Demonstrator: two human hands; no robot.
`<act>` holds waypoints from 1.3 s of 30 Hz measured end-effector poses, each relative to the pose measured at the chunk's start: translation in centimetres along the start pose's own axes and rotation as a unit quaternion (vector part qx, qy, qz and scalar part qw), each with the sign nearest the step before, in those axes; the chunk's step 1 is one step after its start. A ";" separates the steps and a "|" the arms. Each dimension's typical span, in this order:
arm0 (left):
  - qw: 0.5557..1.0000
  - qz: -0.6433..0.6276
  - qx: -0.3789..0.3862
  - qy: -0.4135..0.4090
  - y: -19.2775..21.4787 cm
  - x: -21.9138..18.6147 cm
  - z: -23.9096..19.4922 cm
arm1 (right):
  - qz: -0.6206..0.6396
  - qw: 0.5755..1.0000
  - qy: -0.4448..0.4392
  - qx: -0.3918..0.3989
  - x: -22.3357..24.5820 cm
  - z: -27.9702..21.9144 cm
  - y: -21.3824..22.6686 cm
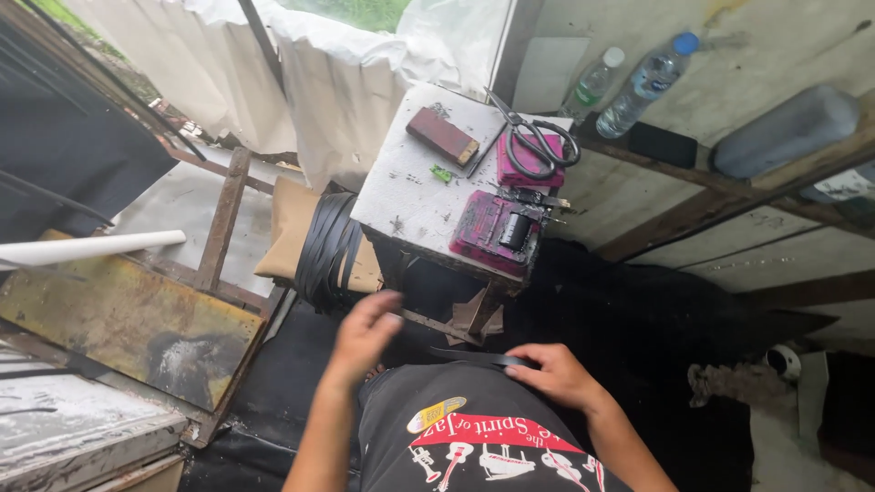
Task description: Applying edge paint to long leather strips using an applicator and hanging them on a line to dry.
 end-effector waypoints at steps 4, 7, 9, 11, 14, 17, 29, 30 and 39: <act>0.955 -0.028 0.261 -0.136 -7.5 -5.5 -0.5 | -0.019 0.990 0.136 0.019 3.9 0.7 -1.9; 0.912 0.009 0.380 -0.156 -9.5 -8.4 -0.6 | -0.051 0.987 0.150 0.018 6.0 -0.1 -1.6; 0.913 0.032 0.377 -0.153 -9.5 -8.8 -0.1 | -0.063 0.987 0.146 0.027 6.5 -0.8 -0.9; 0.920 0.035 0.359 -0.151 -8.4 -9.2 0.1 | -0.065 0.987 0.145 0.013 6.9 -1.8 0.9; 0.934 0.039 0.323 -0.148 -6.2 -9.0 1.1 | -0.078 0.986 0.143 -0.030 5.8 -3.4 3.9; 0.944 0.044 0.290 -0.150 -3.6 -9.4 1.9 | -0.104 0.981 0.138 -0.083 5.4 -5.4 7.3; 0.960 0.100 0.158 -0.209 3.8 -12.6 3.6 | -0.146 0.932 0.208 -0.258 10.1 -10.4 14.8; 0.960 0.103 0.144 -0.215 4.3 -12.9 3.7 | -0.094 0.936 0.235 -0.244 10.0 -10.4 15.1; 0.959 0.144 0.092 -0.228 6.3 -11.1 3.9 | 0.143 0.943 0.270 -0.129 12.2 -9.2 13.5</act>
Point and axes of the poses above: each hand's wrist, its own z-axis towards the middle knuckle, its own y-axis out of the back of the hand, x = y × z, the point moved 3 cm from there along z, towards the middle knuckle, and after that the axes turned 14 degrees about z, right-handed, at the moved point
